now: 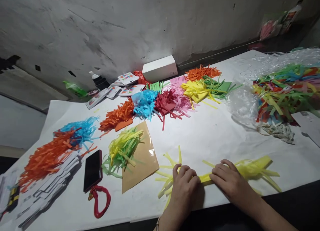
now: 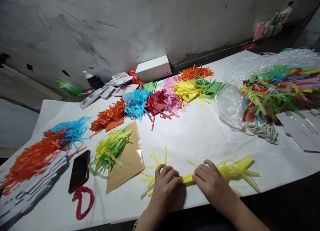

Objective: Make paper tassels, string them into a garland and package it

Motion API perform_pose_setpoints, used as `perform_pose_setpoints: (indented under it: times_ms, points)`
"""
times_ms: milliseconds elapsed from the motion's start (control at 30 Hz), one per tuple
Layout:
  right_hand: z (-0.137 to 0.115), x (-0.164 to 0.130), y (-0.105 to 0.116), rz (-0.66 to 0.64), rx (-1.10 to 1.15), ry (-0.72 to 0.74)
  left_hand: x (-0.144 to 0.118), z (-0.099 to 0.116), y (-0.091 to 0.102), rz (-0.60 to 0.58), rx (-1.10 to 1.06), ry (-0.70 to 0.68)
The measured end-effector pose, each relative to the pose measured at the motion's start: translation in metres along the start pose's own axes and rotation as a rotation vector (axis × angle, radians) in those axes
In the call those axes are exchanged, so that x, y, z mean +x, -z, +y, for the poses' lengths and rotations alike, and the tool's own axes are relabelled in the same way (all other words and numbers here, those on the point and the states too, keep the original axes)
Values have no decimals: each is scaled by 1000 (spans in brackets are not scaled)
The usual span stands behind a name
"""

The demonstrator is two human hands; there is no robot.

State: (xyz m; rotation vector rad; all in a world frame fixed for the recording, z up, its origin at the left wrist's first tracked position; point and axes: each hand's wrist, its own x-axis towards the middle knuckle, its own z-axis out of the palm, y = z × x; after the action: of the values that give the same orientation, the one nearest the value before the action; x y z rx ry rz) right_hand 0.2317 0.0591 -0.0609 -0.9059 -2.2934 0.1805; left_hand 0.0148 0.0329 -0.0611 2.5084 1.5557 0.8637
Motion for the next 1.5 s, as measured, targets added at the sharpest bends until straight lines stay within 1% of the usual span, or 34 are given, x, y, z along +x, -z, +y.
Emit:
perform_pose_setpoints:
  times_ms: [100, 200, 300, 367, 467, 533, 567, 633, 667, 733, 833, 933, 1033, 1133, 1233, 1300, 1400, 1467, 1500]
  points:
    - [12, -12, 13, 15, 24, -45, -3, 1, 8, -22, -27, 2]
    - [20, -19, 18, -14, -8, -84, -3, 8, 13, -28, -62, 78]
    - [17, -19, 12, -16, -94, -219, 3, 16, 13, -48, -71, 222]
    - [12, -16, 6, -8, -174, -298, 7, 18, 11, -68, -26, 302]
    - [2, -11, 1, 69, -226, -339, 11, 17, 6, -97, 50, 345]
    - [-4, -8, -2, 136, -160, -280, 12, 15, 4, -106, 68, 337]
    - [-7, -7, -3, 138, -113, -224, 12, 15, 4, -105, 68, 330]
    - [-10, -5, -7, 81, -36, -106, 12, 14, 4, -90, 47, 298]
    - [-11, -4, -9, 49, -20, -76, 11, 14, 5, -78, 30, 265]
    - [-10, -3, -11, 12, -9, -77, 10, 12, 6, -56, 5, 171]
    - [-10, 0, -12, 18, 13, -94, 7, 10, 4, -38, -11, 53]
    - [-13, 3, -14, 0, 47, -69, 5, 8, 1, -20, -40, 15]
    - [-12, 1, -13, -5, 71, -54, 6, 7, -1, -13, -82, 29]
    - [-3, -9, -4, 10, 80, -82, 6, 8, 0, 1, -123, 69]
    - [3, -19, 7, 25, 69, -166, 6, 14, 1, -22, -115, 121]
    - [3, -20, 11, 30, 36, -235, 7, 20, 1, -64, -75, 166]
    - [-3, -16, 10, 36, -63, -339, 13, 25, -1, -125, 47, 232]
    - [-7, -12, 7, 39, -111, -391, 17, 25, -2, -140, 118, 216]
    - [-8, -11, 6, 45, -115, -395, 18, 25, -1, -149, 130, 168]
